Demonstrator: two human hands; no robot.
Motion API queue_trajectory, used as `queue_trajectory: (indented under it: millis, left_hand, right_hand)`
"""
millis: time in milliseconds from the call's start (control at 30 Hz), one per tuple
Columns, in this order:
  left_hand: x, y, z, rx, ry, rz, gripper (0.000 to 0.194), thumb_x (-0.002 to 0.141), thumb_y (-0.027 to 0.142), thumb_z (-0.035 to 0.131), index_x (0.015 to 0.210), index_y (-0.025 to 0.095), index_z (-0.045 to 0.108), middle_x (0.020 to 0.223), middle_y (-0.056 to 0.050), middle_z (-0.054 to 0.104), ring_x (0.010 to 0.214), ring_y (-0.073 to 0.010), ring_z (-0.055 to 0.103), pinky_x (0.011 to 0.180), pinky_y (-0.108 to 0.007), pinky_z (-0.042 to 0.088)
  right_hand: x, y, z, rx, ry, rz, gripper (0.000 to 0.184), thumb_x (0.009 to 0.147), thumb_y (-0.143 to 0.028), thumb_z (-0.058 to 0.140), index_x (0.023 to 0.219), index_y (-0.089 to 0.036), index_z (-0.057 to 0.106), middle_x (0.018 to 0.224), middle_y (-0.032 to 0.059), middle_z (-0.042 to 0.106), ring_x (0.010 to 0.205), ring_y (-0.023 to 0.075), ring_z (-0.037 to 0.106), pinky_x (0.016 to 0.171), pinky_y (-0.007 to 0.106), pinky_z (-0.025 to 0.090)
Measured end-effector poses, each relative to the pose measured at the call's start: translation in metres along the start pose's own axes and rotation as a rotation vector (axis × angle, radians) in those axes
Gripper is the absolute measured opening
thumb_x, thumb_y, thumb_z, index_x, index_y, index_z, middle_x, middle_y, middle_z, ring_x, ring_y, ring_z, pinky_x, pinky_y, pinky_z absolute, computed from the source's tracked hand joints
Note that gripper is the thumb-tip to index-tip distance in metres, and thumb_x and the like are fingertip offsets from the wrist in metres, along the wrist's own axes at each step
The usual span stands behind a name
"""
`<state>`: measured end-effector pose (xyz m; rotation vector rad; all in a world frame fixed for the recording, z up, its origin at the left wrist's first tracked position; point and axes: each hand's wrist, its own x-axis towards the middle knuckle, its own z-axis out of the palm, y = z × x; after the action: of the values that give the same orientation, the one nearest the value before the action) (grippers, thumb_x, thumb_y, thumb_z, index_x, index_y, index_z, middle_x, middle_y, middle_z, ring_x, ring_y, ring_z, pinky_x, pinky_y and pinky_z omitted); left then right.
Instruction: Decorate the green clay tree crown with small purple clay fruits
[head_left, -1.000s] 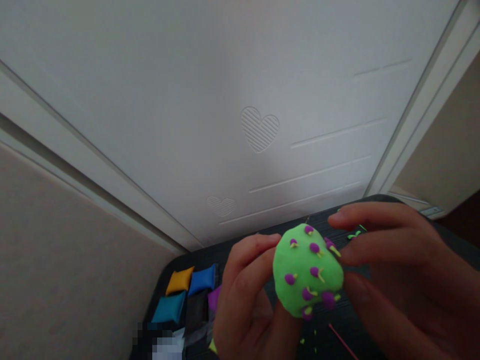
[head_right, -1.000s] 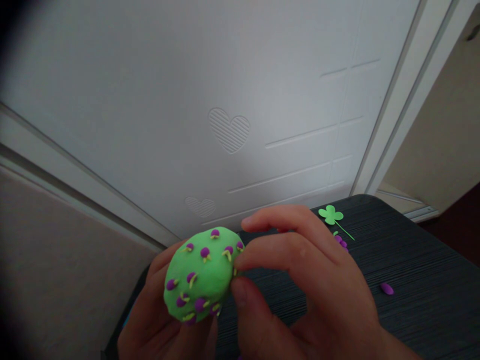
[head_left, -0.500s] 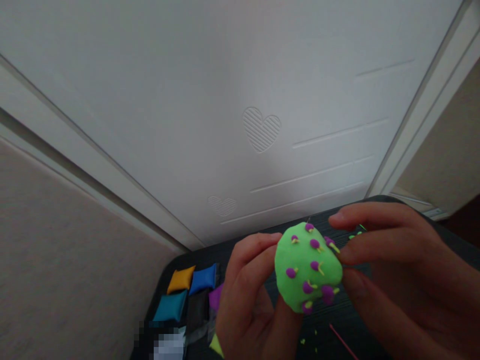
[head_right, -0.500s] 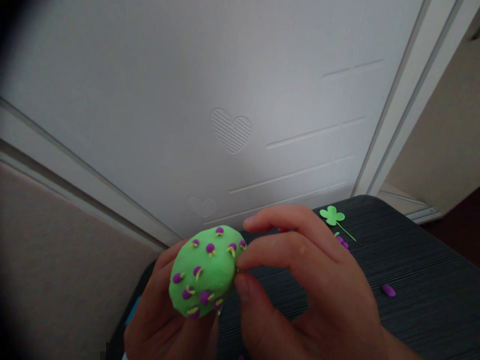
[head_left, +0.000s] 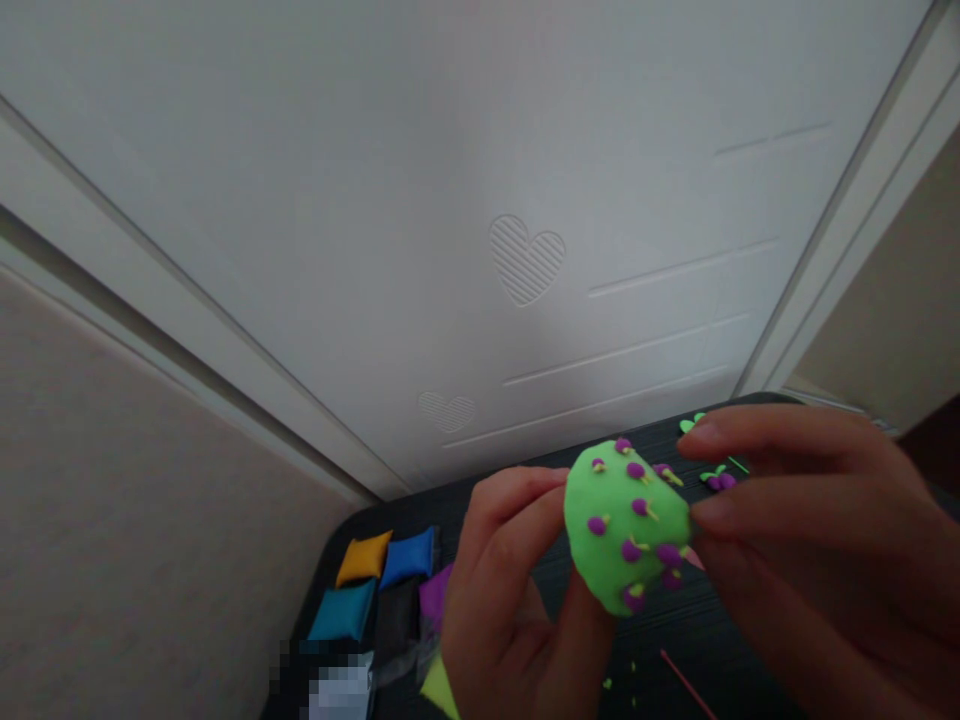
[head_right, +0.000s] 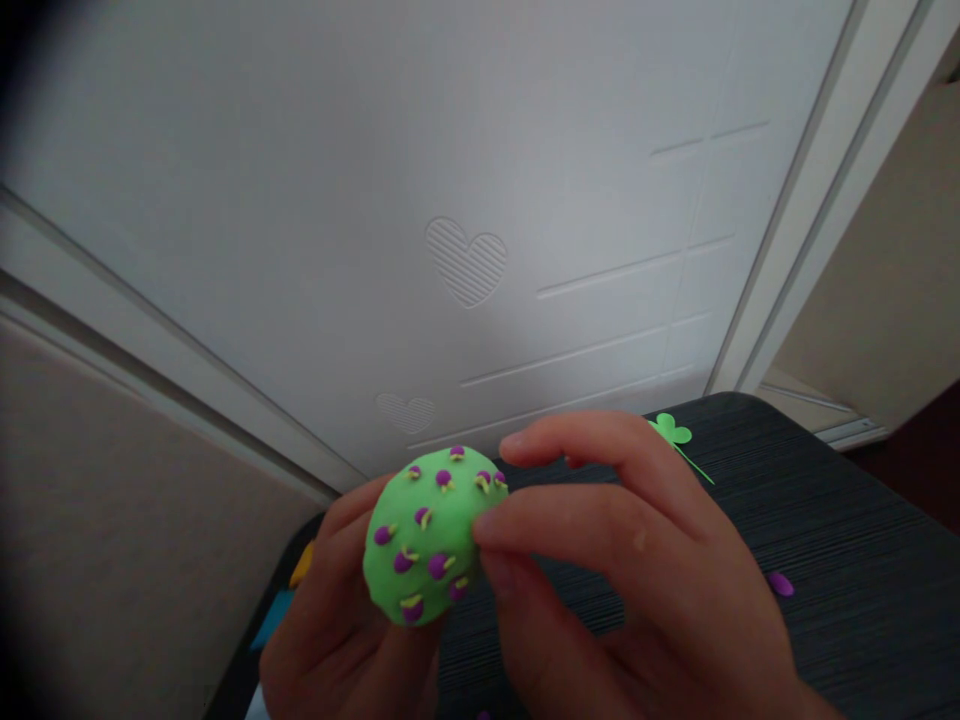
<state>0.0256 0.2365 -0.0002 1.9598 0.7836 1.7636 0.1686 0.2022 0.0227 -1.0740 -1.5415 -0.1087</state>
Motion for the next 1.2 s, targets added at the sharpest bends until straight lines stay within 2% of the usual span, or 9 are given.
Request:
queue_trajectory:
  millis: [233, 400, 500, 700, 833, 967, 1200]
  left_hand:
    - [0.003, 0.002, 0.001, 0.022, -0.004, -0.013, 0.032, 0.065, 0.008, 0.063, 0.095, 0.017, 0.062, 0.095, -0.004, 0.060, 0.086, -0.0155, 0.056, 0.070, -0.025, 0.047]
    - [0.002, 0.002, 0.002, 0.019, 0.024, -0.082, 0.027, 0.067, 0.012, 0.063, 0.093, 0.019, 0.063, 0.093, -0.005, 0.061, 0.085, -0.0176, 0.058, 0.070, -0.028, 0.049]
    - [0.001, 0.002, 0.002, -0.021, 0.030, -0.116, 0.029, 0.067, 0.011, 0.062, 0.094, 0.021, 0.062, 0.094, -0.005, 0.061, 0.085, -0.0177, 0.058, 0.071, -0.029, 0.050]
    - [0.002, 0.005, 0.004, -0.088, -0.006, -0.191, 0.028, 0.071, 0.010, 0.058, 0.096, 0.022, 0.062, 0.090, -0.004, 0.062, 0.081, -0.0155, 0.059, 0.070, -0.027, 0.049]
    - [0.003, 0.003, 0.002, -0.117, -0.084, -0.121, 0.033, 0.071, 0.008, 0.057, 0.100, 0.023, 0.060, 0.091, -0.004, 0.062, 0.083, -0.0161, 0.059, 0.068, -0.026, 0.049]
    - [0.004, 0.002, 0.000, -0.083, -0.068, -0.092, 0.034, 0.069, 0.008, 0.058, 0.100, 0.022, 0.061, 0.091, -0.003, 0.062, 0.083, -0.0157, 0.058, 0.066, -0.024, 0.049]
    - [0.003, 0.002, -0.001, -0.040, -0.078, -0.100, 0.034, 0.069, 0.009, 0.058, 0.100, 0.023, 0.061, 0.090, -0.004, 0.063, 0.079, -0.0158, 0.058, 0.064, -0.026, 0.051]
  right_hand:
    - [0.000, 0.000, -0.002, -0.013, -0.002, 0.042, 0.011, 0.077, -0.029, 0.052, 0.085, -0.029, 0.059, 0.099, -0.0012, 0.055, 0.085, 0.0134, 0.056, 0.067, 0.024, 0.050]
    - [-0.001, -0.001, 0.001, 0.032, -0.010, 0.062, 0.013, 0.076, -0.023, 0.053, 0.086, -0.028, 0.060, 0.098, 0.0010, 0.056, 0.086, 0.0154, 0.056, 0.069, 0.026, 0.050]
    - [-0.001, 0.000, 0.001, 0.032, 0.025, 0.095, 0.012, 0.077, -0.026, 0.052, 0.086, -0.028, 0.060, 0.099, 0.0005, 0.056, 0.088, 0.0158, 0.055, 0.071, 0.026, 0.049]
    - [0.000, -0.003, 0.001, 0.030, -0.026, 0.081, 0.027, 0.075, -0.018, 0.052, 0.098, -0.029, 0.059, 0.102, 0.0010, 0.056, 0.089, 0.0165, 0.055, 0.073, 0.028, 0.048]
    - [0.001, -0.013, 0.010, 0.027, 0.111, 0.230, 0.022, 0.078, -0.015, 0.047, 0.087, -0.027, 0.062, 0.098, -0.0002, 0.057, 0.087, 0.0142, 0.055, 0.075, 0.026, 0.047]
    - [0.001, -0.015, 0.013, 0.042, 0.100, 0.231, 0.020, 0.077, -0.015, 0.049, 0.086, -0.027, 0.063, 0.097, -0.0014, 0.058, 0.088, 0.0129, 0.055, 0.076, 0.024, 0.047]
    - [0.000, -0.008, 0.004, 0.061, 0.061, 0.196, 0.021, 0.076, -0.015, 0.051, 0.090, -0.026, 0.063, 0.100, 0.0005, 0.057, 0.089, 0.0148, 0.056, 0.079, 0.026, 0.047]
